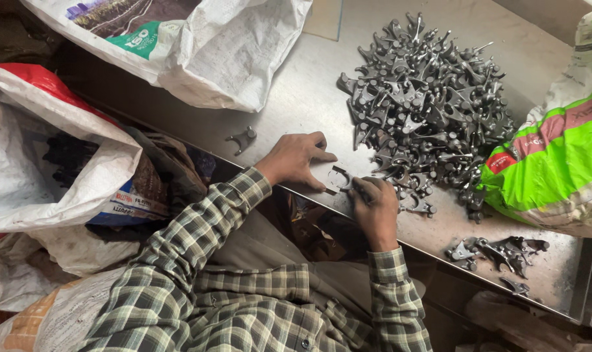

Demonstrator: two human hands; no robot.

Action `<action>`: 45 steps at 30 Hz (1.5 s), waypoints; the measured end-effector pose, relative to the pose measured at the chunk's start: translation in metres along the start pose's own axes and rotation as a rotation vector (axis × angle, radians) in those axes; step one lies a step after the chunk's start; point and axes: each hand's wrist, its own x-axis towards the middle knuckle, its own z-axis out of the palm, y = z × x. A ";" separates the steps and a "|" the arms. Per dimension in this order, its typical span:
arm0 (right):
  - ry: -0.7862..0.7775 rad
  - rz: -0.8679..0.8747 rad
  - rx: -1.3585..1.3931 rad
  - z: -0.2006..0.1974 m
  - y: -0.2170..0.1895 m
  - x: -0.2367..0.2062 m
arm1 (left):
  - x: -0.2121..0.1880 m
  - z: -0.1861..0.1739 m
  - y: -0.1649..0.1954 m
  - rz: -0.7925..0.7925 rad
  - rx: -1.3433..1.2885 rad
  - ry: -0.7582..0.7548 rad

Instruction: The person sits at a metal workbench and sorts a large pile of small cast metal fittings. They pick up individual pieces from the pile, turn them over in their hands, and place them into a separate group on the table, repeating this handling throughout the clip.

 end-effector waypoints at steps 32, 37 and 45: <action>0.067 0.304 0.534 0.021 -0.012 0.003 | -0.002 0.006 -0.006 0.091 -0.027 0.063; 0.125 0.497 0.839 0.021 -0.005 0.005 | -0.001 0.007 -0.006 0.064 -0.062 0.048; 0.245 -0.007 0.194 0.022 -0.025 0.006 | 0.001 0.005 -0.005 0.054 -0.054 0.011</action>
